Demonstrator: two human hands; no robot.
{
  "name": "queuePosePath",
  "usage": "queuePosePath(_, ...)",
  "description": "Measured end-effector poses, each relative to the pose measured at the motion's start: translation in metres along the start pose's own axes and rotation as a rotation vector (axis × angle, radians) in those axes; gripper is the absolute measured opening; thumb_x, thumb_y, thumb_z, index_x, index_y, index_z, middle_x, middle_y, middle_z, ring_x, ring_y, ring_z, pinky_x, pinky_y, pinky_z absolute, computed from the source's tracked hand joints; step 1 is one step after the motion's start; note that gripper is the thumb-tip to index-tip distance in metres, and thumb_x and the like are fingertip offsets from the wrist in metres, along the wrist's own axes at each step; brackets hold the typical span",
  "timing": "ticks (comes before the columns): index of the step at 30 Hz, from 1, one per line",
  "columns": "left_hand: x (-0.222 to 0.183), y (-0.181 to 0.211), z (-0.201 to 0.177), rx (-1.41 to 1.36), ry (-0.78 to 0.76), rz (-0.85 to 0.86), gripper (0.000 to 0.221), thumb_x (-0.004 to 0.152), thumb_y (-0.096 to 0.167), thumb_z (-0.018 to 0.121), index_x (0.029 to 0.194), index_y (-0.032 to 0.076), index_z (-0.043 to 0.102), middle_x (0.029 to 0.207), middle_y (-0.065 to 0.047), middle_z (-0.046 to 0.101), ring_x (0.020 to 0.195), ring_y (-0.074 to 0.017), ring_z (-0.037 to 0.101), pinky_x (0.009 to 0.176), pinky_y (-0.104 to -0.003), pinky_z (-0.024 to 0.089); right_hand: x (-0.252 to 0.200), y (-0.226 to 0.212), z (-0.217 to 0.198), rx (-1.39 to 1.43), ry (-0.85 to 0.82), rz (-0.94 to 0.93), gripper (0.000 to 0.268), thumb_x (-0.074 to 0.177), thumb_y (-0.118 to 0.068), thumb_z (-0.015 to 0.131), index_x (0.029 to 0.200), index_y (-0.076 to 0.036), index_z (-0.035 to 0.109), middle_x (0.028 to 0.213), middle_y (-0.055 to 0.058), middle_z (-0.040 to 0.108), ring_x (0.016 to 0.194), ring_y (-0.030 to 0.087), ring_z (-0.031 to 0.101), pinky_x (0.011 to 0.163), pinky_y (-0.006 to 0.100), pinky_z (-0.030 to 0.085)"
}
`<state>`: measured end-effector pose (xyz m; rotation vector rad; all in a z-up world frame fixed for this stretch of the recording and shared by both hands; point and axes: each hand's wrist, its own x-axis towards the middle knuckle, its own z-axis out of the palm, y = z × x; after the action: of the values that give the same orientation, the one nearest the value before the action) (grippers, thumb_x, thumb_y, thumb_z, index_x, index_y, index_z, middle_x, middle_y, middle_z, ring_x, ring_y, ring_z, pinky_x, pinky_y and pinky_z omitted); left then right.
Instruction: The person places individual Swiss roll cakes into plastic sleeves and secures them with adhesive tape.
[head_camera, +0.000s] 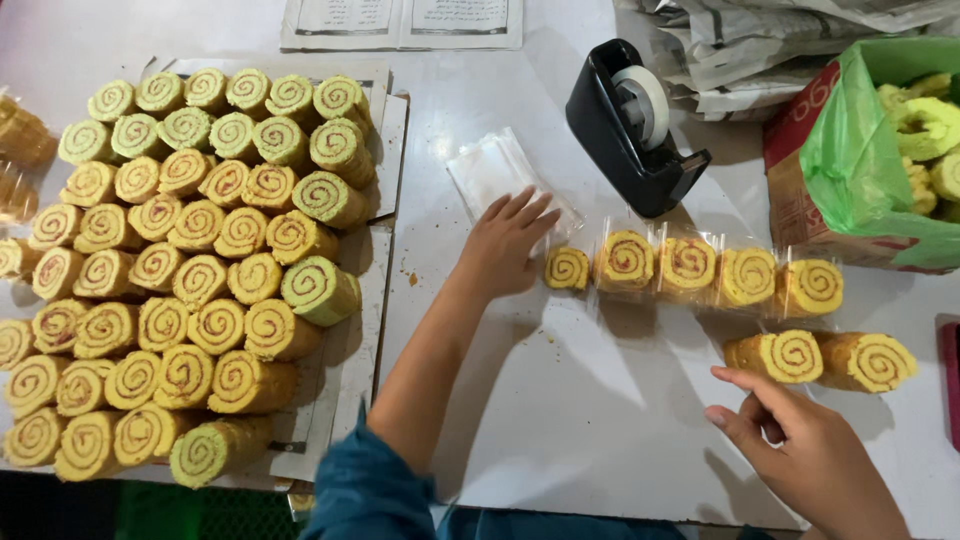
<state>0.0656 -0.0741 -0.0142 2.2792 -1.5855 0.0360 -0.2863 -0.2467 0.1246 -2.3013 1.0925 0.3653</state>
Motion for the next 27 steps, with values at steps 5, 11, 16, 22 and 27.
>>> queuePosePath(5, 0.042, -0.014, 0.019, -0.175, 0.025, 0.048, 0.048, 0.11, 0.032, 0.04, 0.153, 0.016, 0.054, 0.155, -0.009, 0.057, 0.155, -0.0322, 0.038, 0.124, -0.051, 0.031, 0.007, -0.003, 0.005, -0.025, -0.006, -0.066, 0.043, 0.095, -0.038, 0.066, 0.137, -0.033, 0.073, 0.072, 0.0, 0.073, 0.065, 0.018, 0.064, 0.072, 0.032, 0.05)
queuePosePath(11, 0.046, -0.027, 0.03, -0.071, 0.116, 0.201, 0.028, 0.101, 0.027, 0.055, 0.123, 0.015, 0.067, 0.128, -0.011, 0.061, 0.125, -0.0325, 0.059, 0.118, -0.054, 0.037, 0.007, -0.012, -0.002, -0.015, -0.077, 0.019, 0.044, 0.099, -0.042, 0.058, 0.14, -0.037, 0.073, 0.071, 0.003, 0.07, 0.065, 0.019, 0.061, 0.072, 0.029, 0.046)
queuePosePath(16, 0.039, -0.044, 0.027, -0.028, 0.115, 0.268, 0.022, 0.104, 0.03, 0.054, 0.117, 0.015, 0.064, 0.12, -0.008, 0.063, 0.111, -0.0299, 0.063, 0.115, -0.052, 0.042, 0.015, 0.002, 0.002, -0.006, -0.034, -0.06, 0.046, 0.099, -0.043, 0.055, 0.14, -0.036, 0.074, 0.059, 0.006, 0.051, 0.057, 0.021, 0.054, 0.065, 0.031, 0.044)
queuePosePath(22, 0.04, -0.062, 0.023, -0.062, 0.063, 0.302, 0.032, 0.109, 0.032, 0.046, 0.123, 0.017, 0.07, 0.119, -0.009, 0.061, 0.108, -0.029, 0.063, 0.116, -0.05, 0.04, 0.013, -0.002, 0.003, 0.029, -0.057, -0.034, 0.046, 0.1, -0.042, 0.055, 0.141, -0.037, 0.075, 0.064, 0.006, 0.058, 0.061, 0.02, 0.057, 0.069, 0.029, 0.044)
queuePosePath(27, 0.039, -0.08, 0.008, -0.087, -0.014, 0.262, 0.037, 0.11, 0.033, 0.047, 0.132, 0.017, 0.071, 0.125, -0.011, 0.064, 0.117, -0.0301, 0.063, 0.12, -0.054, 0.039, 0.01, -0.017, 0.008, -0.026, -0.126, -0.041, 0.042, 0.097, -0.045, 0.058, 0.136, -0.046, 0.075, 0.088, -0.003, 0.077, 0.083, 0.014, 0.071, 0.084, 0.024, 0.052)
